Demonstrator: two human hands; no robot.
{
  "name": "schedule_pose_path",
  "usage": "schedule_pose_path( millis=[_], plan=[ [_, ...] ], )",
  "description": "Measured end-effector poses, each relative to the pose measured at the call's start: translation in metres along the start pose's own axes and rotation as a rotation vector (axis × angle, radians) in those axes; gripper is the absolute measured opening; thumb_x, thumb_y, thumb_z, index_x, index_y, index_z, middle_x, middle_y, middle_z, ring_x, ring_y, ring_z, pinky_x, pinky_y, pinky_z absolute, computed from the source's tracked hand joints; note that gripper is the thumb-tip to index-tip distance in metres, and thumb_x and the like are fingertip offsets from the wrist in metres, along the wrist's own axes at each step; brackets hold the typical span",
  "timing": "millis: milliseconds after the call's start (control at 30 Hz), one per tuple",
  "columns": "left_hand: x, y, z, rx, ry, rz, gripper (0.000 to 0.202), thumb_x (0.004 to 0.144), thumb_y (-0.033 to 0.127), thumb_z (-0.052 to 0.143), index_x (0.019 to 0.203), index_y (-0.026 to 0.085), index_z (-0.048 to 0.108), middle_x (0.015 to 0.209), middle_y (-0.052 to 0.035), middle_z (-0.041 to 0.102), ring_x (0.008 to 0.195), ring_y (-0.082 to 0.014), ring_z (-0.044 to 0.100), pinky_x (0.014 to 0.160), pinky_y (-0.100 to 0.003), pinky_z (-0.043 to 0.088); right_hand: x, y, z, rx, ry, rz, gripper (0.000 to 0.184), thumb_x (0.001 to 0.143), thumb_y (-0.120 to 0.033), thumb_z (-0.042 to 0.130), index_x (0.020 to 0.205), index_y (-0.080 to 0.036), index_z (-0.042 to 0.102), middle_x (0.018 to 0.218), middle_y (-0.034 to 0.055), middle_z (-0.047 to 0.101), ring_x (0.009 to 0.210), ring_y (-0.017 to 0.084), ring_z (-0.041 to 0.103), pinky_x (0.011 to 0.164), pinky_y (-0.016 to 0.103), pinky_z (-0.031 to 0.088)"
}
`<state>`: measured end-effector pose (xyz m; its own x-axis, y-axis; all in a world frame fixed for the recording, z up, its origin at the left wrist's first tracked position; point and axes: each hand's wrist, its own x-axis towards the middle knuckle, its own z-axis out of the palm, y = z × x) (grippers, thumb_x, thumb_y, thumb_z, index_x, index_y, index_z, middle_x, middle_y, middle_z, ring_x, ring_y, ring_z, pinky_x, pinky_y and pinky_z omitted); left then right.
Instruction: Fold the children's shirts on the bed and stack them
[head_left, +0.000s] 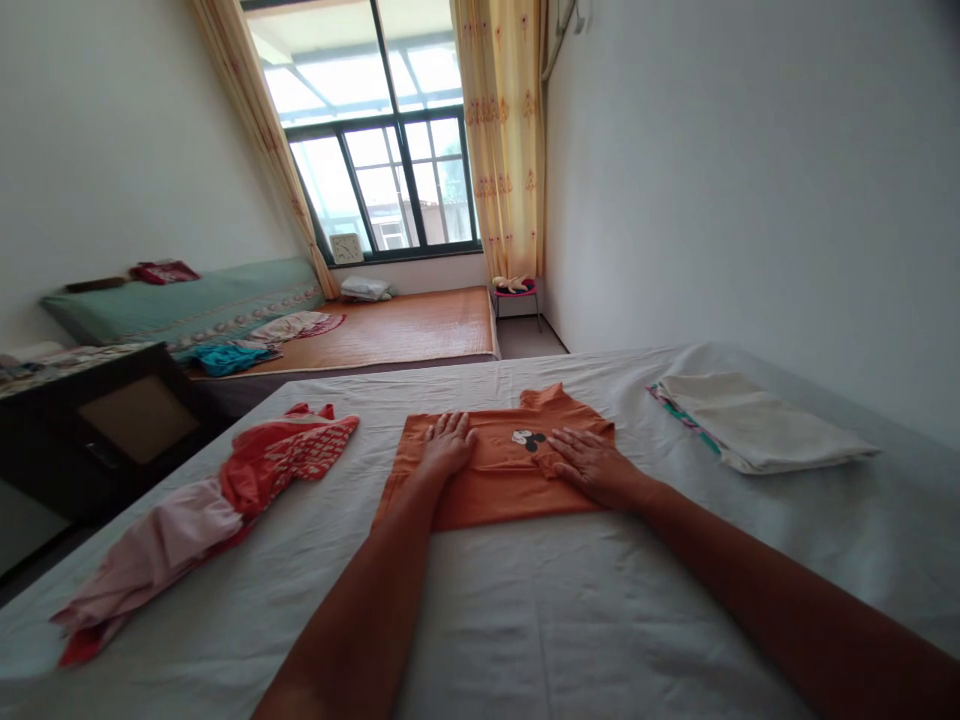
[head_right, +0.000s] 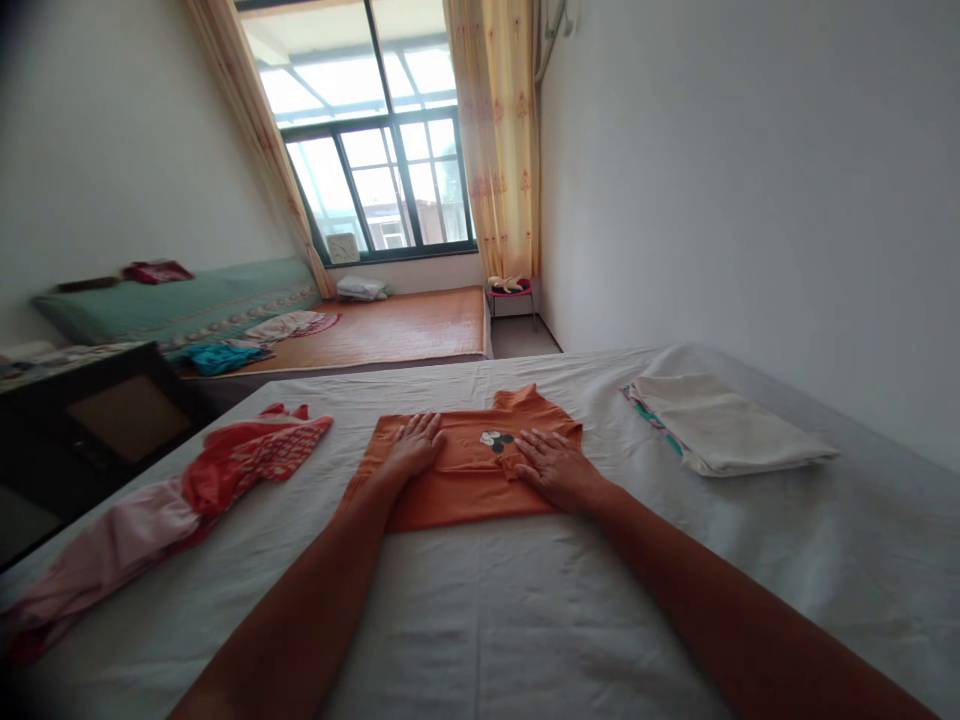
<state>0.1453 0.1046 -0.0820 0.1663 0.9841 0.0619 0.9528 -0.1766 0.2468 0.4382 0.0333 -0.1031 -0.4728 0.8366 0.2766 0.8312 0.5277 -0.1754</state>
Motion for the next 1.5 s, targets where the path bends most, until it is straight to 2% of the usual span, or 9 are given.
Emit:
schedule_pose_path(
  millis=[333,467,633,733,900,1133,1300,1400,1500],
  plan=[
    [0.013,-0.095,-0.019,0.106,-0.013,-0.191,0.058,0.093,0.047,0.025,0.145,0.024,0.032,0.154,-0.0055,0.022,0.141,-0.0295,0.019,0.111,-0.054,0.017,-0.007,0.037,-0.004,-0.060,-0.043,0.226,0.055,0.094,-0.049,0.032,0.139,-0.020,0.044,0.148,0.0099,0.038,0.136,0.025,0.033,0.110,0.042,0.026],
    [0.012,-0.123,-0.021,0.124,0.044,-0.127,0.054,0.094,0.043,0.024,0.144,0.024,0.034,0.153,-0.0026,0.029,0.140,-0.0256,0.023,0.112,-0.046,0.018,0.022,0.050,-0.031,0.102,-0.105,0.290,0.034,0.086,-0.041,0.050,0.106,-0.022,0.069,0.116,0.0105,0.067,0.108,0.026,0.060,0.092,0.038,0.044],
    [0.012,-0.119,-0.019,0.000,0.154,-0.042,0.049,0.091,0.029,0.036,0.139,0.023,0.041,0.143,-0.0044,0.046,0.133,-0.0228,0.037,0.110,-0.039,0.025,0.082,0.055,-0.053,0.428,0.127,0.505,0.027,0.076,-0.041,0.065,0.091,-0.019,0.069,0.091,0.0108,0.072,0.087,0.024,0.065,0.076,0.030,0.047],
    [0.017,-0.111,-0.018,-0.101,0.203,-0.023,0.050,0.085,0.017,0.041,0.134,0.023,0.047,0.135,-0.0053,0.053,0.126,-0.0212,0.045,0.107,-0.036,0.032,0.106,0.051,-0.046,0.472,0.138,0.501,0.034,0.071,-0.043,0.070,0.094,-0.017,0.066,0.084,0.0092,0.071,0.082,0.023,0.065,0.070,0.028,0.048],
    [0.022,-0.108,-0.023,-0.198,0.257,-0.025,0.044,0.079,0.022,0.052,0.121,0.017,0.058,0.116,-0.0095,0.063,0.113,-0.0246,0.053,0.098,-0.036,0.040,0.118,0.045,-0.034,0.598,0.121,0.491,0.039,0.057,-0.036,0.080,0.088,-0.017,0.064,0.065,0.0024,0.067,0.063,0.019,0.062,0.058,0.027,0.049],
    [0.010,-0.114,-0.054,-0.392,0.232,0.132,0.021,0.070,0.021,0.053,0.087,0.016,0.065,0.096,-0.0048,0.065,0.094,-0.0195,0.059,0.083,-0.030,0.047,0.079,0.034,-0.064,0.960,0.148,0.289,0.063,0.059,-0.031,0.077,0.116,-0.020,0.055,0.077,-0.0010,0.065,0.071,0.016,0.063,0.066,0.028,0.051],
    [-0.014,-0.119,-0.085,-0.503,-0.155,0.319,0.027,0.059,0.017,0.057,0.085,0.015,0.063,0.071,0.0020,0.063,0.069,-0.0143,0.058,0.063,-0.022,0.045,0.022,0.029,-0.072,0.951,-0.036,0.094,0.080,0.069,-0.026,0.072,0.140,-0.025,0.035,0.096,0.0033,0.065,0.084,0.017,0.063,0.073,0.030,0.051],
    [-0.034,-0.113,-0.090,-0.426,-0.298,0.338,0.036,0.056,0.012,0.055,0.090,0.016,0.067,0.076,0.0009,0.067,0.073,-0.0157,0.061,0.066,-0.022,0.045,-0.003,0.032,-0.060,0.803,-0.081,0.058,0.058,0.071,-0.025,0.068,0.128,-0.021,0.054,0.106,0.0078,0.065,0.089,0.019,0.063,0.078,0.033,0.051],
    [-0.053,-0.105,-0.081,-0.431,-0.274,0.302,0.033,0.059,0.013,0.053,0.087,0.015,0.070,0.084,-0.0029,0.070,0.079,-0.0183,0.064,0.071,-0.024,0.047,-0.013,0.037,-0.050,0.665,-0.074,-0.031,0.028,0.073,-0.024,0.066,0.101,-0.019,0.072,0.104,0.0088,0.069,0.098,0.023,0.062,0.090,0.039,0.046]
  ],
)
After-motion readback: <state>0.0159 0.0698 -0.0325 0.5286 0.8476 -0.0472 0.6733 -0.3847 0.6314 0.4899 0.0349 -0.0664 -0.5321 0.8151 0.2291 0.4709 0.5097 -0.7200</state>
